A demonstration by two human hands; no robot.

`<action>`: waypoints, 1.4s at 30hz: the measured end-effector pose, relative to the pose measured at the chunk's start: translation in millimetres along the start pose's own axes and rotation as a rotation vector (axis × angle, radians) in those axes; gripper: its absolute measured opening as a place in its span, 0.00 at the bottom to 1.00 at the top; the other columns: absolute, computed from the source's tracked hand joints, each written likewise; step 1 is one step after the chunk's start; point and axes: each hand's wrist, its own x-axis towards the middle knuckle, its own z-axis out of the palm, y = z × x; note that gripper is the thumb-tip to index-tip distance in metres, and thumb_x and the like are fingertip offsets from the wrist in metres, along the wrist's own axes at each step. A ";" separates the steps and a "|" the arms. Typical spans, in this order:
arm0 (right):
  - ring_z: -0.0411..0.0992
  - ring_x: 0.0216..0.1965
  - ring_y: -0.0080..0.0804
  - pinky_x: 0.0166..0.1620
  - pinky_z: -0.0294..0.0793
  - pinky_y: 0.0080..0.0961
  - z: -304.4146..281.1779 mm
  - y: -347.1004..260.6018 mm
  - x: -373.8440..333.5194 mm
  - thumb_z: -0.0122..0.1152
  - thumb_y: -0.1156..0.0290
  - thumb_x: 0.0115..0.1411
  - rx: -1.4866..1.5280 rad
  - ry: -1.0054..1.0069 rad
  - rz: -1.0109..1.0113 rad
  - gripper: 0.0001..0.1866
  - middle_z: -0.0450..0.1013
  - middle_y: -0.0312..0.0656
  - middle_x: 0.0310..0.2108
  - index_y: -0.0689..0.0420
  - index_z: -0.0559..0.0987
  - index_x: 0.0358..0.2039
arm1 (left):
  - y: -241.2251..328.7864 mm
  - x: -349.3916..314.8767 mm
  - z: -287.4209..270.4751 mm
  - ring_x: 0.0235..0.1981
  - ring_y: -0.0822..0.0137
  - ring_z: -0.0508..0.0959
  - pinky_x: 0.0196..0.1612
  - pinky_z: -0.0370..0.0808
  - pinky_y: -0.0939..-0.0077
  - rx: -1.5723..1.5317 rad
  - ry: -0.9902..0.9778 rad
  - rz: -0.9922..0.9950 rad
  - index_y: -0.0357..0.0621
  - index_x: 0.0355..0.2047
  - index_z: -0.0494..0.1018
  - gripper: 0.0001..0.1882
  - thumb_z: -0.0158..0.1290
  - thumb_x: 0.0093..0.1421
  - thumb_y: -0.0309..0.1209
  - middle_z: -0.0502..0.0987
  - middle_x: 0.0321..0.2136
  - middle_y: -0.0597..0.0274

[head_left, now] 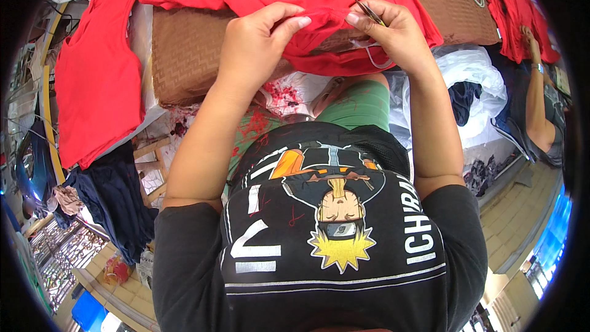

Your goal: The person uses small shears to trim loose thread ends from the collars and labels of red t-shirts, handling them one at a time before stacking them on a table.

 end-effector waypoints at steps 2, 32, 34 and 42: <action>0.66 0.25 0.12 0.30 0.67 0.13 -2.0 2.4 -1.5 0.59 0.70 0.61 -0.023 -0.010 -0.006 0.06 0.68 0.26 0.23 0.58 0.75 0.29 | -4.2 2.6 -3.8 0.25 0.67 0.79 0.31 0.74 0.75 -0.024 -0.037 0.015 0.41 0.34 0.78 0.11 0.56 0.58 0.36 0.79 0.23 0.55; 0.66 0.26 0.13 0.31 0.68 0.14 -2.2 -0.1 -1.3 0.58 0.71 0.61 -0.212 -0.011 0.000 0.07 0.70 0.29 0.25 0.59 0.75 0.36 | 7.3 4.7 -17.3 0.22 0.84 0.69 0.26 0.67 0.89 -0.462 -0.184 -0.312 0.39 0.30 0.77 0.13 0.57 0.60 0.37 0.74 0.20 0.73; 0.68 0.28 0.14 0.33 0.69 0.15 3.8 -7.9 -5.4 0.58 0.70 0.61 -0.317 0.116 -0.075 0.10 0.70 0.31 0.28 0.60 0.74 0.41 | 16.4 5.2 -17.1 0.19 0.84 0.64 0.22 0.61 0.91 -0.534 -0.197 -0.385 0.41 0.30 0.76 0.12 0.55 0.61 0.38 0.69 0.20 0.76; 0.72 0.35 0.22 0.40 0.71 0.18 16.4 -44.2 -20.6 0.61 0.78 0.55 -0.575 0.033 -0.543 0.10 0.72 0.39 0.34 0.66 0.76 0.38 | 14.8 7.5 -19.4 0.23 0.83 0.70 0.27 0.69 0.89 -0.565 -0.215 -0.373 0.40 0.31 0.75 0.13 0.56 0.61 0.39 0.75 0.23 0.71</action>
